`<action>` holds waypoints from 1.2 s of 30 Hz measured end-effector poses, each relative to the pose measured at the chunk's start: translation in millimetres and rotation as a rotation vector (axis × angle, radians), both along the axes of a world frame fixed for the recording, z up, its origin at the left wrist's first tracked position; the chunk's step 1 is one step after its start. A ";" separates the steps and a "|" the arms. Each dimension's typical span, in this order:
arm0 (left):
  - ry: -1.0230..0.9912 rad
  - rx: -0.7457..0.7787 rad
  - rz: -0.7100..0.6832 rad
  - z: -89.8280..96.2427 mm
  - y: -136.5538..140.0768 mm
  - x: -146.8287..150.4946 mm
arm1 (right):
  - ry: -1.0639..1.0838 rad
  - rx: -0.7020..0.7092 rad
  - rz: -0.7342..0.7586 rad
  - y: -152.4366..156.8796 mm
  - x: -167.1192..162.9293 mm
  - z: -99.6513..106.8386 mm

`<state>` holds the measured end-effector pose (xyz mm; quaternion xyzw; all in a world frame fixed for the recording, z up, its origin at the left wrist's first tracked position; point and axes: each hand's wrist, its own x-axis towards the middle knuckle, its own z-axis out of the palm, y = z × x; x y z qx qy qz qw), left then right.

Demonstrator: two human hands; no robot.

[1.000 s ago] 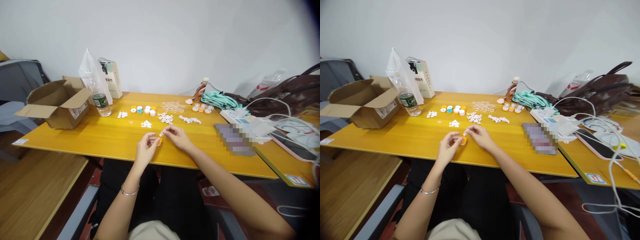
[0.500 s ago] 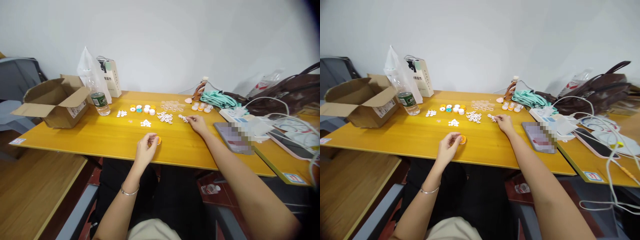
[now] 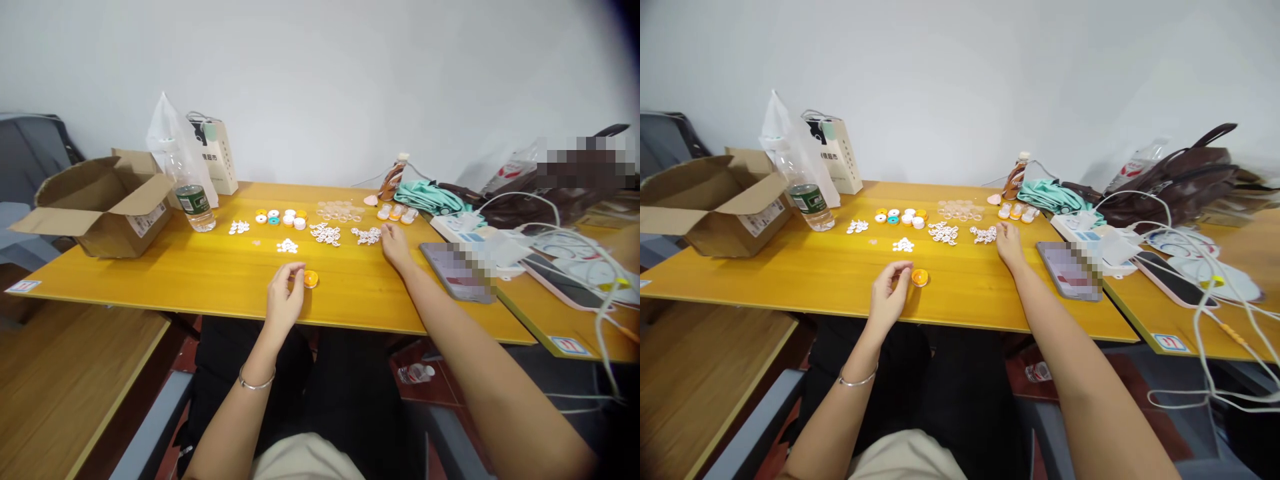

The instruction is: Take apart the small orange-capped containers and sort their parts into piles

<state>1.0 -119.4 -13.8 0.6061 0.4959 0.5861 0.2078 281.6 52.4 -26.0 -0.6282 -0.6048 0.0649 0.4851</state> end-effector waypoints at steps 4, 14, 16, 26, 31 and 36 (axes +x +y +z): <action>0.003 0.011 0.003 -1.0 -0.2 -0.1 | 0.043 0.034 -0.011 -4.6 1.2 2.4; 0.273 -0.027 -0.108 -8.7 4.9 -3.7 | -0.068 0.150 0.355 -57.3 -48.9 18.8; 0.334 -0.022 -0.101 -10.1 5.0 -2.3 | -0.154 0.096 0.598 -76.5 -69.9 21.8; 0.328 -0.045 -0.163 -14.1 6.6 -0.9 | -0.177 -0.130 0.982 -108.8 -116.0 22.7; 0.290 -0.072 -0.174 -13.4 6.8 0.5 | -0.183 -0.120 0.976 -109.4 -114.6 25.8; 0.292 -0.087 -0.167 -13.0 7.1 2.8 | -0.055 -0.128 0.924 -114.7 -113.3 26.7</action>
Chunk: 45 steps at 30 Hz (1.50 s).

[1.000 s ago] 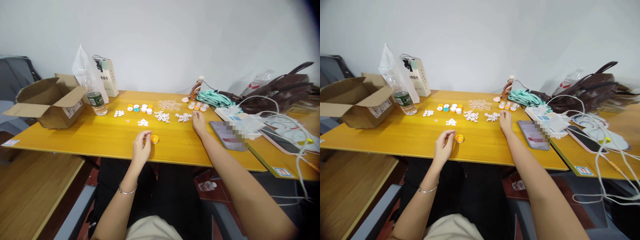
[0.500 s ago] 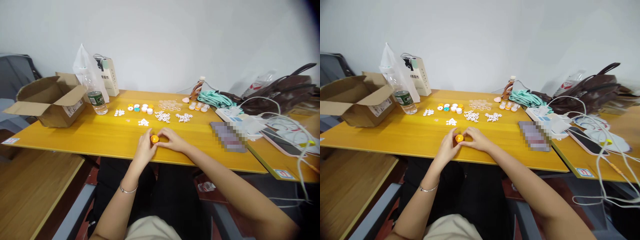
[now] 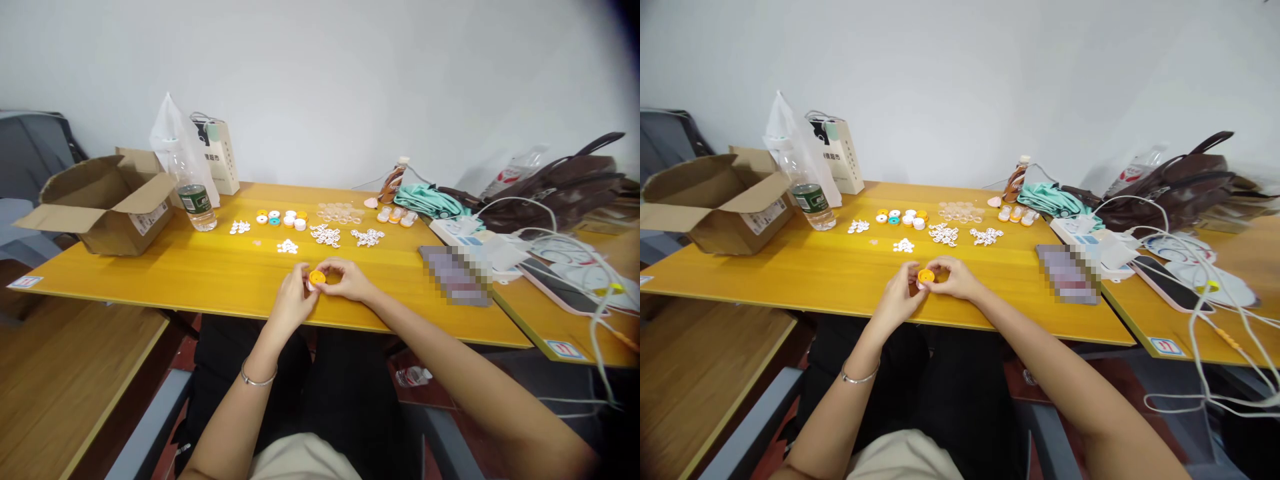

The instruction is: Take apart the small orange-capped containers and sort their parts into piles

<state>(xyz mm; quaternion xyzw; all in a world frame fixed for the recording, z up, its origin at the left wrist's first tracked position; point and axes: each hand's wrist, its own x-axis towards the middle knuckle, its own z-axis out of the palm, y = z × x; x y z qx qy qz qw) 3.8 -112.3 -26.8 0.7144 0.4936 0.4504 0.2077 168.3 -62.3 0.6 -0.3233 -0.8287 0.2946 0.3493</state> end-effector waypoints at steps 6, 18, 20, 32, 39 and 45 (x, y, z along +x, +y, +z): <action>-0.010 0.011 -0.003 -1.5 1.0 0.2 | 0.150 -0.018 -0.244 27.1 -2.4 -1.0; 0.025 0.030 -0.006 1.4 -1.4 0.3 | -0.169 0.085 -0.431 113.5 -61.5 7.2; 0.026 0.042 -0.003 0.3 -0.8 0.2 | -0.212 0.117 -0.450 114.5 -65.6 5.7; 0.061 0.053 0.006 -0.1 -2.0 0.4 | -0.160 0.153 -0.564 117.8 -61.0 0.3; 0.034 0.029 -0.011 -1.6 -0.4 -0.8 | -0.030 0.133 -0.462 93.4 -49.4 6.9; 0.020 0.058 -0.016 -0.8 -0.7 -0.7 | -0.076 -0.073 -0.104 34.1 -8.8 -1.3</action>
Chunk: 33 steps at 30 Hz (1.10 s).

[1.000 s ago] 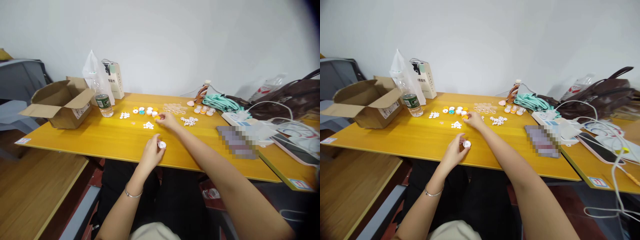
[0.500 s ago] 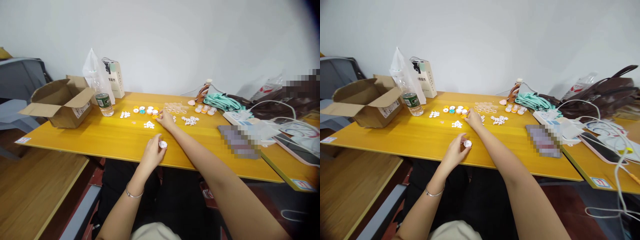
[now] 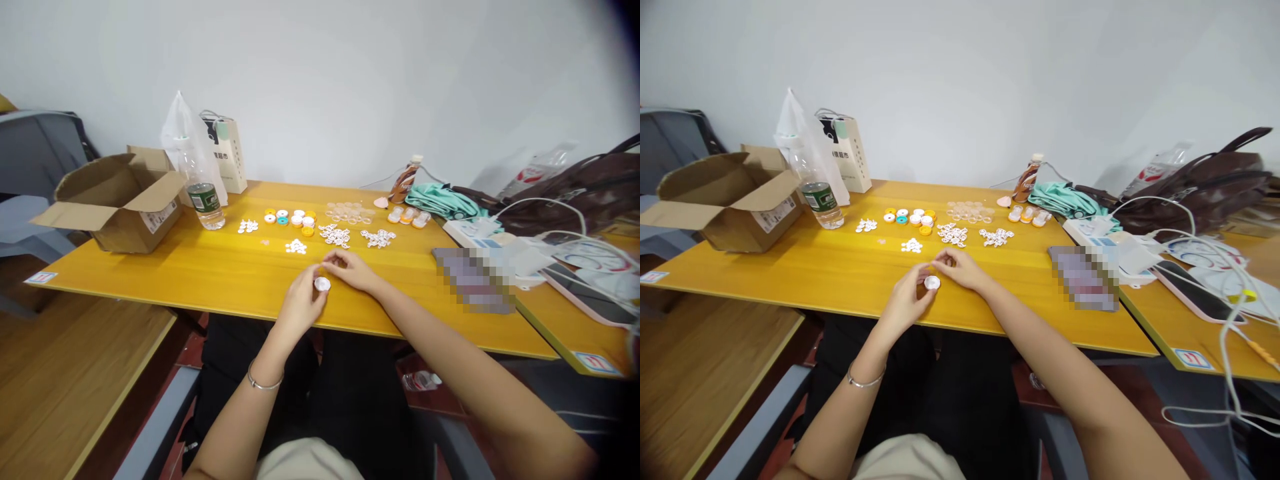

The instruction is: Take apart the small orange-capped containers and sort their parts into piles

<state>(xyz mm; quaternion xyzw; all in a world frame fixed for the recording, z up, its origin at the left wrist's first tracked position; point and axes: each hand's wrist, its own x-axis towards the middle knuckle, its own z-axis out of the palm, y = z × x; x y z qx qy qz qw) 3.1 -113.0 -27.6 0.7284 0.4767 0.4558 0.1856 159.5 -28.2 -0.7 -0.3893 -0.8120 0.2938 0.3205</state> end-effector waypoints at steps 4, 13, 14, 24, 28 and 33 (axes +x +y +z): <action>0.007 0.001 0.035 3.5 -1.0 0.2 | 0.025 -0.085 0.164 -18.6 19.1 -4.5; 0.074 -0.012 0.043 9.3 -2.1 1.4 | -0.031 -0.017 0.204 -13.7 18.6 -6.9; 0.088 -0.017 0.037 9.9 -2.6 1.0 | -0.019 -0.027 0.205 -13.8 18.5 -6.9; 0.191 -0.081 -0.022 18.3 3.1 -15.8 | -0.095 -0.008 0.251 -17.7 19.6 0.6; 0.253 -0.117 -0.002 23.2 12.1 -13.0 | -0.132 0.044 0.243 -18.1 19.6 -0.7; 0.318 -0.226 -0.113 36.3 24.5 -11.5 | -0.148 0.032 0.233 -18.3 19.1 -2.2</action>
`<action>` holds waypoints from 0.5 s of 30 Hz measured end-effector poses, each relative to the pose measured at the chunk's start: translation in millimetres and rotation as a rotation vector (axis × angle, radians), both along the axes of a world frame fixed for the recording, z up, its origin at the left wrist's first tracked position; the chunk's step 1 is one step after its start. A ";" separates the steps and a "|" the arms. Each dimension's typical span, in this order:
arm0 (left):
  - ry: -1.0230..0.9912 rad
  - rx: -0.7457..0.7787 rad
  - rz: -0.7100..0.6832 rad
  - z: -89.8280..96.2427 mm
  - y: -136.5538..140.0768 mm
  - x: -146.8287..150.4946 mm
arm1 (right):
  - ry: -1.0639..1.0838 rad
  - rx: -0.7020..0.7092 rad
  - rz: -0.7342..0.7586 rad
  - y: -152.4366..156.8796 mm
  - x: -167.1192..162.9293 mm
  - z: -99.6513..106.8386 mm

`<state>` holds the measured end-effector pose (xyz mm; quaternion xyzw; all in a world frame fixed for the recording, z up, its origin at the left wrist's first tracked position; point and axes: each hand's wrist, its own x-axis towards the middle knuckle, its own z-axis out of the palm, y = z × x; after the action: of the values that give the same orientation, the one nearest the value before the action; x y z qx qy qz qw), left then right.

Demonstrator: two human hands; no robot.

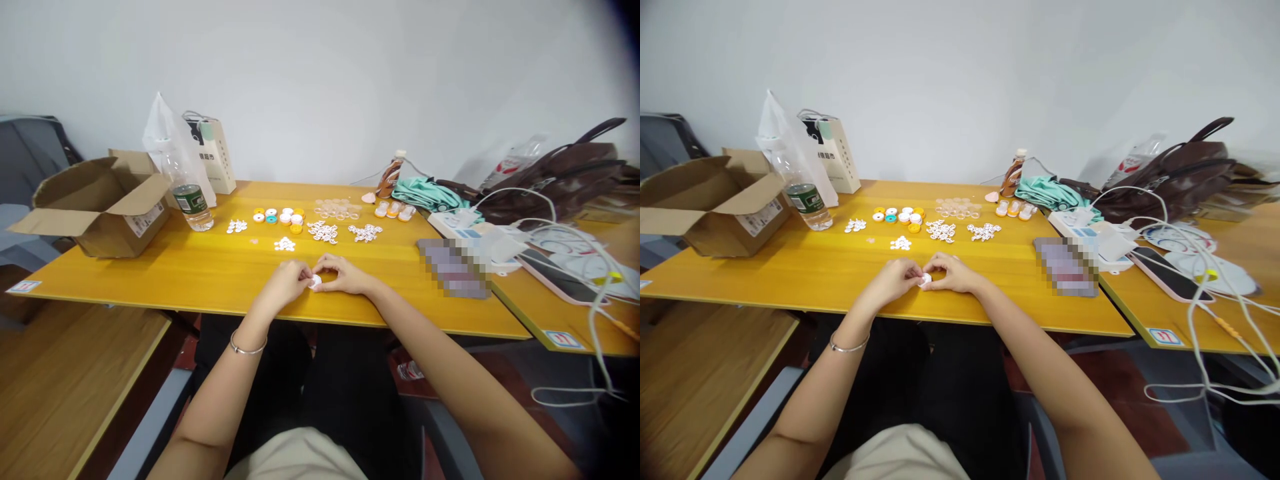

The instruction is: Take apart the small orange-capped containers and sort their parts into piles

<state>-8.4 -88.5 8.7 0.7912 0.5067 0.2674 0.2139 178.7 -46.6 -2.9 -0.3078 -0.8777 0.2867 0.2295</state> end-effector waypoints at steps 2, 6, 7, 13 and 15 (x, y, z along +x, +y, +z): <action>0.057 -0.004 -0.040 5.2 3.7 -0.2 | 0.006 -0.003 0.000 -0.1 0.1 0.2; 0.229 0.091 -0.091 9.6 6.4 0.1 | 0.029 -0.007 -0.007 0.6 0.1 -1.0; 0.268 0.125 -0.100 9.4 6.3 0.1 | 0.037 -0.009 -0.009 1.0 0.1 -1.7; 0.375 0.213 -0.152 4.3 4.7 -2.9 | 0.055 -0.009 -0.004 2.0 -0.5 -4.8; 0.383 0.235 -0.174 3.8 3.9 -4.1 | 0.064 -0.010 -0.003 2.0 -0.5 -4.6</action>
<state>-12.5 -84.6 12.5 0.8876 0.4334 0.1501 0.0425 178.2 -44.6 -7.5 -0.3010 -0.8680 0.3005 0.2562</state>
